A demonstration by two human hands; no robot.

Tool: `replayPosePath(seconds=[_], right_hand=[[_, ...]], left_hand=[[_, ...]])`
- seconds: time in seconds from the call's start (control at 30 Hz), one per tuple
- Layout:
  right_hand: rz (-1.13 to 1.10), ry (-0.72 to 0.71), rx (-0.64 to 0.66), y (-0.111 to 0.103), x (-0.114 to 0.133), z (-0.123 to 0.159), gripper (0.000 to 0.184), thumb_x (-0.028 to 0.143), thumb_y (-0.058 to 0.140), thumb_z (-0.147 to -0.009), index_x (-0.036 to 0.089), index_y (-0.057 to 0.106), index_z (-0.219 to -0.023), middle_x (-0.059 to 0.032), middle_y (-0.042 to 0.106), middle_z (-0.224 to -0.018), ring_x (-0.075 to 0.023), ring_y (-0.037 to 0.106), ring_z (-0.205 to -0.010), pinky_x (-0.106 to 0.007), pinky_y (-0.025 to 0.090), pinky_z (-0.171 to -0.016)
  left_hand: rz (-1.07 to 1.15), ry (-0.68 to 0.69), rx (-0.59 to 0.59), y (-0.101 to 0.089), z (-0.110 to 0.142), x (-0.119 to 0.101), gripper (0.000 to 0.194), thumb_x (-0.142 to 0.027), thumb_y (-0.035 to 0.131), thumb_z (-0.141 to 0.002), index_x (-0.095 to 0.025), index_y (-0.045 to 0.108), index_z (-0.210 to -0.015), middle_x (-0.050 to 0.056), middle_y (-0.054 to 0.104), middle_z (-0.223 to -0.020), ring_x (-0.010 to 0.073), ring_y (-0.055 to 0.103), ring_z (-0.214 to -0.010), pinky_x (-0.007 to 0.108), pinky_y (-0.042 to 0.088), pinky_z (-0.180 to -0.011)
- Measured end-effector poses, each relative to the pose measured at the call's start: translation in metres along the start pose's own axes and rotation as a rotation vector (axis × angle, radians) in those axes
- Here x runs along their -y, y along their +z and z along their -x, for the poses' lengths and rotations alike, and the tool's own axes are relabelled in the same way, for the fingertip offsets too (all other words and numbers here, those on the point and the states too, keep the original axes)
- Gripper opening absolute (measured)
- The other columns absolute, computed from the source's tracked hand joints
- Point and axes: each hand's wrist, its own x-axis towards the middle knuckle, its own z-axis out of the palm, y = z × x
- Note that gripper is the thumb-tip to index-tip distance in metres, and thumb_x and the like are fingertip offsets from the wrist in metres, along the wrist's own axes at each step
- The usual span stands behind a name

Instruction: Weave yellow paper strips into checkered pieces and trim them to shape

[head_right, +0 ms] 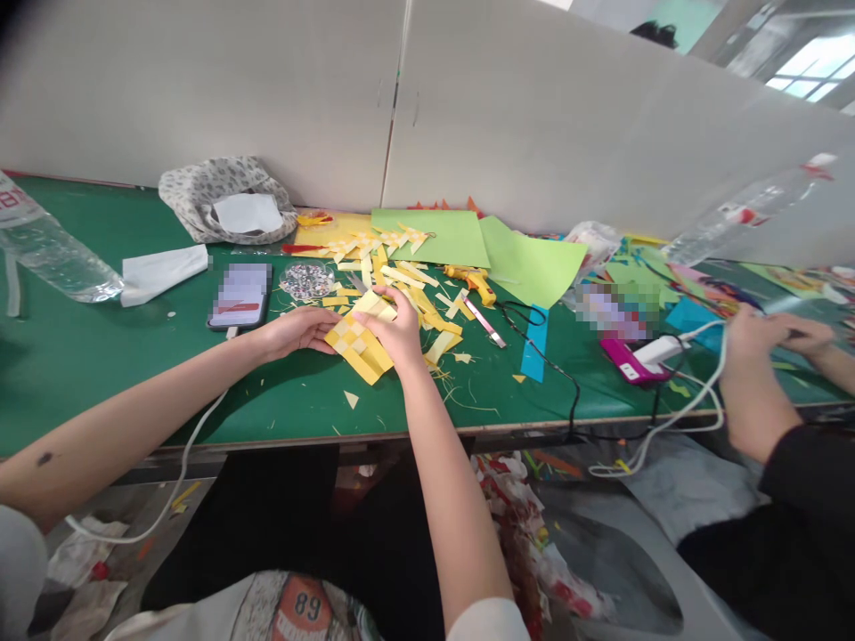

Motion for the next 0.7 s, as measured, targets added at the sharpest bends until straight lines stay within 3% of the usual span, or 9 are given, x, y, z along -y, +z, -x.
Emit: replayPosePath(seconds=[0.17,0.3,0.43,0.53,0.7], right_hand=[[-0.005,0.016,-0.01,0.0003,0.0013,0.0001,0.054,0.039,0.077,-0.054,0.025,0.058,-0.102,-0.003,0.063,-0.105,-0.0209,0.063,-0.087,-0.038,0.052,-0.079],[-0.019,0.052,-0.003,0.0012,0.0031,0.0006,0.054,0.037,0.078,-0.053,0.024,0.058,-0.101,-0.0018,0.065,-0.093,-0.0207,0.063,-0.084,-0.036,0.052,-0.075],[-0.032,0.055,0.003,0.0016,0.0021,0.0,0.053,0.036,0.077,-0.053,0.023,0.058,-0.101,-0.0014,0.065,-0.091,-0.0203,0.063,-0.081,-0.035,0.052,-0.073],[-0.051,0.046,-0.016,0.0015,0.0011,-0.0006,0.052,0.038,0.078,-0.052,0.024,0.058,-0.099,-0.002,0.065,-0.095,-0.0204,0.063,-0.084,-0.036,0.052,-0.077],[-0.035,0.063,-0.006,0.0008,0.0023,0.0005,0.054,0.041,0.078,-0.053,0.024,0.057,-0.1,-0.003,0.065,-0.099,-0.0213,0.063,-0.086,-0.038,0.052,-0.078]], left_hand=[[-0.081,0.036,-0.028,0.0015,0.0014,0.0019,0.02,-0.033,0.062,-0.079,-0.017,0.067,-0.088,0.007,0.07,-0.088,0.0143,0.065,-0.074,0.026,0.055,-0.067],[-0.282,0.176,-0.031,0.003,0.0021,0.0042,0.023,-0.04,0.065,-0.075,-0.018,0.068,-0.081,0.004,0.067,-0.084,0.0129,0.062,-0.072,0.025,0.055,-0.066],[-0.464,0.31,-0.1,0.0019,0.0009,0.0075,0.029,-0.046,0.056,-0.08,-0.019,0.067,-0.074,0.003,0.065,-0.075,0.0125,0.06,-0.067,0.023,0.053,-0.062],[-0.472,0.375,-0.213,-0.001,-0.0003,0.0085,0.029,-0.044,0.053,-0.082,-0.02,0.067,-0.076,0.003,0.066,-0.076,0.0128,0.062,-0.066,0.023,0.052,-0.062],[-0.27,0.48,-0.426,-0.0021,0.0025,0.0031,0.028,-0.04,0.052,-0.083,-0.017,0.063,-0.096,0.008,0.07,-0.09,0.0149,0.067,-0.077,0.026,0.053,-0.069]])
